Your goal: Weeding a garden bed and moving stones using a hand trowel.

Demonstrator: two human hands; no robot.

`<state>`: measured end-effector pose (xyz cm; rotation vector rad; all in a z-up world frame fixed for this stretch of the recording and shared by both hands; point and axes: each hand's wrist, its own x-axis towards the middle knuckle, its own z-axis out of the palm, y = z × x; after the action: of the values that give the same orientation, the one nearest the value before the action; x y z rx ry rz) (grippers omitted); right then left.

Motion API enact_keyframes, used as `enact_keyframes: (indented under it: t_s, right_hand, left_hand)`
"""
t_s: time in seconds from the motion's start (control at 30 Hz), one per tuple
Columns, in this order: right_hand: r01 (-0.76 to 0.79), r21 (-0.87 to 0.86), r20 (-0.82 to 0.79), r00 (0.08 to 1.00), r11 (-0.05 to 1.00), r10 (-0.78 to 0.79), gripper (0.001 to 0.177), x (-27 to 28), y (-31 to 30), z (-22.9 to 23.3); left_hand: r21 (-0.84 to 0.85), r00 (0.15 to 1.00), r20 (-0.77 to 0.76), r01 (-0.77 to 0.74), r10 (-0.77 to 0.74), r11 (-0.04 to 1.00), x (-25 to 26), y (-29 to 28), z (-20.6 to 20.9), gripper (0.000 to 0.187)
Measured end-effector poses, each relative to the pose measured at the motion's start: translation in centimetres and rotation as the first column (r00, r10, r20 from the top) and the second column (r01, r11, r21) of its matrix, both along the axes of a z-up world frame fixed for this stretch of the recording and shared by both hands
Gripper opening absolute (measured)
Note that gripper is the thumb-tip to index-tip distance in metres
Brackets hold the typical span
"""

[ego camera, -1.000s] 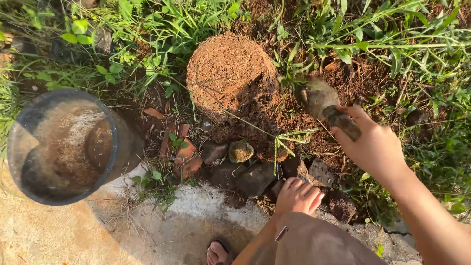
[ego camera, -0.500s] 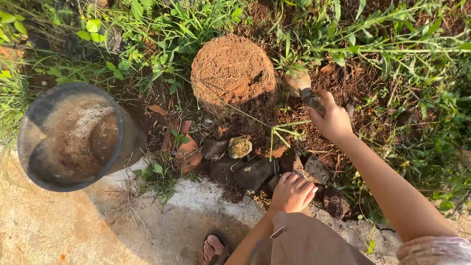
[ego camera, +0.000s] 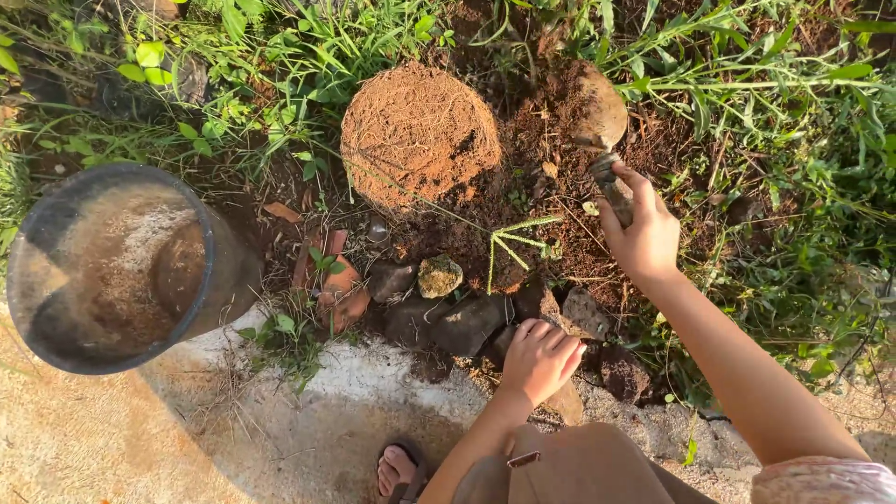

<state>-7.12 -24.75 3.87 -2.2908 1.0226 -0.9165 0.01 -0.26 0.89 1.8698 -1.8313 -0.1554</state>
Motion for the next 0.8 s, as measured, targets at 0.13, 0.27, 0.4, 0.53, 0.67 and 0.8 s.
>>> enact_keyframes:
  t_s: [0.13, 0.27, 0.4, 0.53, 0.67, 0.8]
  right_hand:
    - [0.033, -0.182, -0.312, 0.946, 0.983, -0.089, 0.048, -2.9, 0.7, 0.9]
    - [-0.022, -0.185, -0.405, 0.913, 0.983, -0.055, 0.051, -5.3, 2.3, 1.1]
    - [0.118, 0.321, -0.273, 0.962, 0.940, -0.028, 0.053, -4.9, 2.7, 3.0]
    - [0.069, 0.443, -0.064, 0.997, 0.894, -0.046, 0.057, -3.5, 0.6, 0.1]
    - [0.121, 0.548, -0.123, 0.990, 0.828, -0.063, 0.054, 2.8, -1.6, 2.0]
    - [0.171, 0.473, -0.262, 0.964, 0.864, -0.048, 0.054, 5.5, -0.6, 1.4]
  left_hand:
    - [-0.007, 1.000, 0.008, -0.006, 0.006, 1.000, 0.0, -0.1, 0.2, 0.016]
    - [-0.005, 1.000, -0.003, -0.008, 0.008, 1.000, -0.1, 0.0, -0.3, 0.015]
    - [0.010, 0.999, -0.044, -0.001, 0.002, 1.000, 0.0, -0.2, 1.0, 0.015]
    - [-0.018, 1.000, -0.003, 0.000, 0.000, 1.000, 0.0, -0.2, 0.3, 0.014]
    - [0.004, 1.000, -0.001, -0.007, 0.007, 1.000, -0.2, 0.1, 0.5, 0.013]
    - [0.001, 1.000, 0.005, 0.007, -0.007, 1.000, 0.0, 0.0, 0.4, 0.014]
